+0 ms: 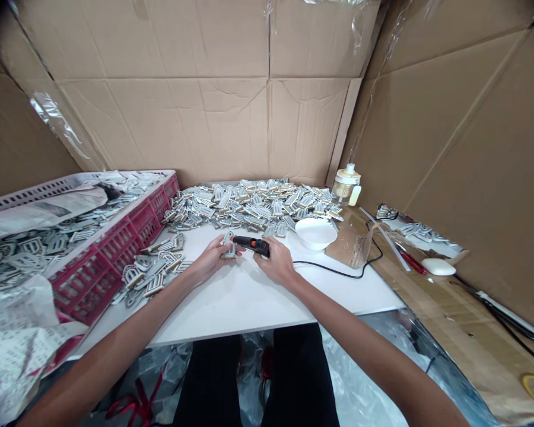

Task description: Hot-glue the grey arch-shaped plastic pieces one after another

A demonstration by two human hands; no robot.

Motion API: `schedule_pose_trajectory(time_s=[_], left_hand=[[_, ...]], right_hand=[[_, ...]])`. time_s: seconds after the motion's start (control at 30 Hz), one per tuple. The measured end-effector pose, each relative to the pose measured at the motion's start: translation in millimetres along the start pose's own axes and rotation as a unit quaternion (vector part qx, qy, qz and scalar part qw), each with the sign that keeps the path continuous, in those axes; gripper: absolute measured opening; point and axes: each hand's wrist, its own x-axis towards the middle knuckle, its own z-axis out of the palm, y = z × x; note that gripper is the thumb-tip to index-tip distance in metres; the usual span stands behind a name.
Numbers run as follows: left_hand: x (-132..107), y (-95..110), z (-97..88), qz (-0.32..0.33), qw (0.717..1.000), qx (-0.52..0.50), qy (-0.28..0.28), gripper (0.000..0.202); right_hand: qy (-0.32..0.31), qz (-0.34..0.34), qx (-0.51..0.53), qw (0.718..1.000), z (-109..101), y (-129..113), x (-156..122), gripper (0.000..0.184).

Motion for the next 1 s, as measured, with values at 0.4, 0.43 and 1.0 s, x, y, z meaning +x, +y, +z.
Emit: schedule_pose_trajectory(time_s=[0.4, 0.43, 1.0], left_hand=[[-2.2, 2.3, 1.7, -0.001, 1.000, -0.007, -0.005, 0.023], [-2.4, 2.4, 1.9, -0.001, 1.000, -0.007, -0.006, 0.024], [-1.9, 4.1, 3.0, 0.010, 1.000, -0.005, 0.004, 0.023]], right_hand=[[0.004, 0.007, 0.003, 1.000, 1.6, 1.7, 0.0, 0.011], [0.004, 0.008, 0.002, 1.000, 1.7, 2.0, 0.1, 0.011], [0.017, -0.055, -0.132, 0.990, 0.6, -2.1, -5.4, 0.021]])
